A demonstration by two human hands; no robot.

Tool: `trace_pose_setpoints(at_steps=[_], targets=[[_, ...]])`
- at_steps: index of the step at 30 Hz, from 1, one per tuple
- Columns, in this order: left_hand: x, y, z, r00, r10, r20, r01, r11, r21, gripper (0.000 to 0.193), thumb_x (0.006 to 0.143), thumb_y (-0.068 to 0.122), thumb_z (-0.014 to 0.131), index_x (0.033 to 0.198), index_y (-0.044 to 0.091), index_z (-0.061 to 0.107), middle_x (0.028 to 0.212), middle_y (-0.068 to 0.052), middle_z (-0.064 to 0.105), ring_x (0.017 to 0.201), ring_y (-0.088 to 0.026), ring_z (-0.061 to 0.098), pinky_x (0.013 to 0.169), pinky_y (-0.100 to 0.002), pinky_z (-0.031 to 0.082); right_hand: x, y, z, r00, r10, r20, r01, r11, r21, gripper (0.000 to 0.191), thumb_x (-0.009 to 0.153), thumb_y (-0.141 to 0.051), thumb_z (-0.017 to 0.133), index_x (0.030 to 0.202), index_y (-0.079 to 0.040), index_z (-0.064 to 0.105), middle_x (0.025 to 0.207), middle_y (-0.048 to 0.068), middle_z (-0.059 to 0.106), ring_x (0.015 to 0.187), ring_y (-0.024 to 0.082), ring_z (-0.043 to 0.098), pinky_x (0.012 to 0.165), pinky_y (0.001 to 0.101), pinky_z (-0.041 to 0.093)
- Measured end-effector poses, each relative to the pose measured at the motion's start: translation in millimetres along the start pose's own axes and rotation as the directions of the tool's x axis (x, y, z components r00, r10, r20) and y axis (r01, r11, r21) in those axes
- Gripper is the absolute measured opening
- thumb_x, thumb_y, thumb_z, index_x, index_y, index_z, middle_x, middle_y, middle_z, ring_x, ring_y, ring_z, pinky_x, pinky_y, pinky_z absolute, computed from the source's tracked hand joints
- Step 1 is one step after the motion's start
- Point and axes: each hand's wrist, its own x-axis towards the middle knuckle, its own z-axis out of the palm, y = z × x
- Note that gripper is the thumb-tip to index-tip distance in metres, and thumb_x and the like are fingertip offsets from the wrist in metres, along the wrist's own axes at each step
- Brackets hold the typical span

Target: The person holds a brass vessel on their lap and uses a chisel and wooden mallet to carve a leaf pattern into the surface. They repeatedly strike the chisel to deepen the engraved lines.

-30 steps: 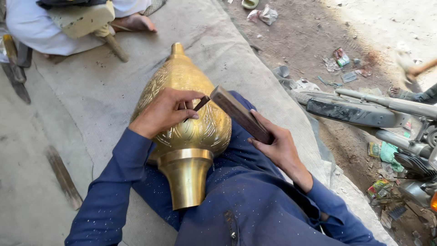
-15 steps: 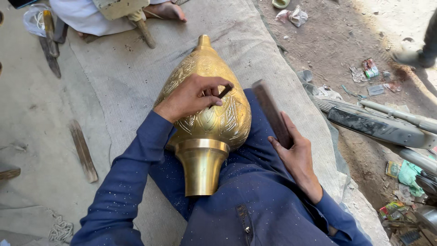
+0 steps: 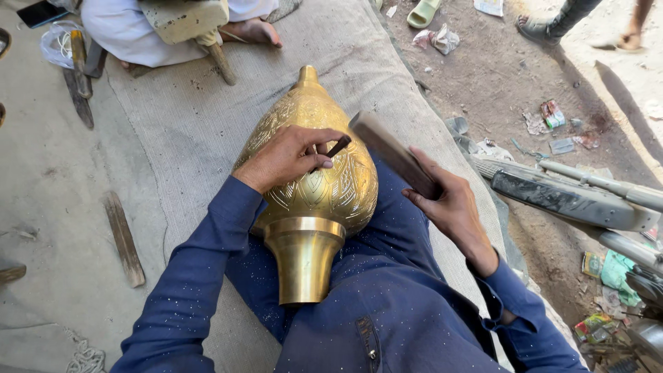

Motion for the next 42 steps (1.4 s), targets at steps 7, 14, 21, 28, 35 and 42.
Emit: trace_pose_setpoints(at_steps=[7, 14, 21, 28, 35, 42], targets=[[-9, 2, 5, 0.977, -0.158, -0.14, 0.149, 0.986, -0.073, 0.053, 0.079, 0.009, 0.084, 0.131, 0.013, 0.069, 0.073, -0.005, 0.071, 0.056, -0.009, 0.061, 0.051, -0.029, 0.052, 22, 1, -10, 0.979, -0.202, -0.013, 0.202, 0.979, -0.003, 0.079, 0.086, -0.023, 0.085, 0.156, -0.011, 0.05, 0.136, 0.018, 0.07, 0.113, 0.028, 0.069, 0.099, 0.0408, 0.056], [-27, 7, 26, 0.87, -0.182, -0.458, 0.144, 0.983, -0.117, 0.051, 0.083, 0.006, 0.083, 0.13, 0.005, 0.066, 0.08, -0.005, 0.074, 0.063, -0.01, 0.07, 0.055, -0.026, 0.056, 77, -56, -55, 0.963, -0.062, 0.261, 0.234, 0.667, -0.708, 0.064, 0.093, -0.035, 0.081, 0.152, -0.038, 0.055, 0.101, 0.005, 0.076, 0.078, 0.024, 0.072, 0.068, 0.0386, 0.06], [-40, 11, 52, 0.717, -0.26, -0.647, 0.179, 0.965, -0.19, 0.043, 0.087, 0.004, 0.083, 0.125, 0.004, 0.065, 0.078, -0.005, 0.074, 0.065, -0.01, 0.071, 0.057, -0.026, 0.056, 101, -122, -56, 0.807, -0.46, 0.369, 0.586, 0.546, -0.599, 0.064, 0.092, -0.028, 0.083, 0.15, -0.027, 0.056, 0.089, 0.01, 0.072, 0.073, 0.025, 0.069, 0.064, 0.0396, 0.054], [-40, 5, 54, 0.703, -0.214, -0.678, 0.099, 0.974, -0.206, 0.043, 0.089, 0.003, 0.083, 0.126, 0.003, 0.062, 0.082, -0.005, 0.075, 0.069, -0.01, 0.073, 0.059, -0.025, 0.057, 90, -121, -64, 0.845, -0.381, 0.376, 0.53, 0.495, -0.689, 0.072, 0.081, -0.028, 0.087, 0.148, -0.03, 0.061, 0.085, 0.011, 0.071, 0.073, 0.031, 0.069, 0.06, 0.0444, 0.052], [-31, 1, 30, 0.927, -0.08, -0.365, 0.054, 0.995, -0.08, 0.051, 0.085, 0.007, 0.081, 0.133, 0.008, 0.065, 0.08, -0.007, 0.072, 0.063, -0.012, 0.072, 0.057, -0.029, 0.056, 64, -61, -44, 0.956, -0.235, 0.174, 0.292, 0.805, -0.517, 0.079, 0.08, -0.023, 0.088, 0.152, -0.024, 0.056, 0.096, 0.014, 0.074, 0.077, 0.029, 0.071, 0.066, 0.0432, 0.055], [-22, 11, 16, 0.965, -0.052, -0.256, 0.058, 0.998, 0.017, 0.05, 0.085, 0.011, 0.083, 0.132, 0.011, 0.066, 0.079, -0.007, 0.074, 0.062, -0.014, 0.071, 0.06, -0.031, 0.056, 37, -11, -28, 0.977, -0.206, 0.056, 0.21, 0.973, -0.099, 0.083, 0.084, -0.02, 0.085, 0.157, -0.013, 0.047, 0.125, 0.014, 0.073, 0.1, 0.023, 0.076, 0.091, 0.0397, 0.061]])
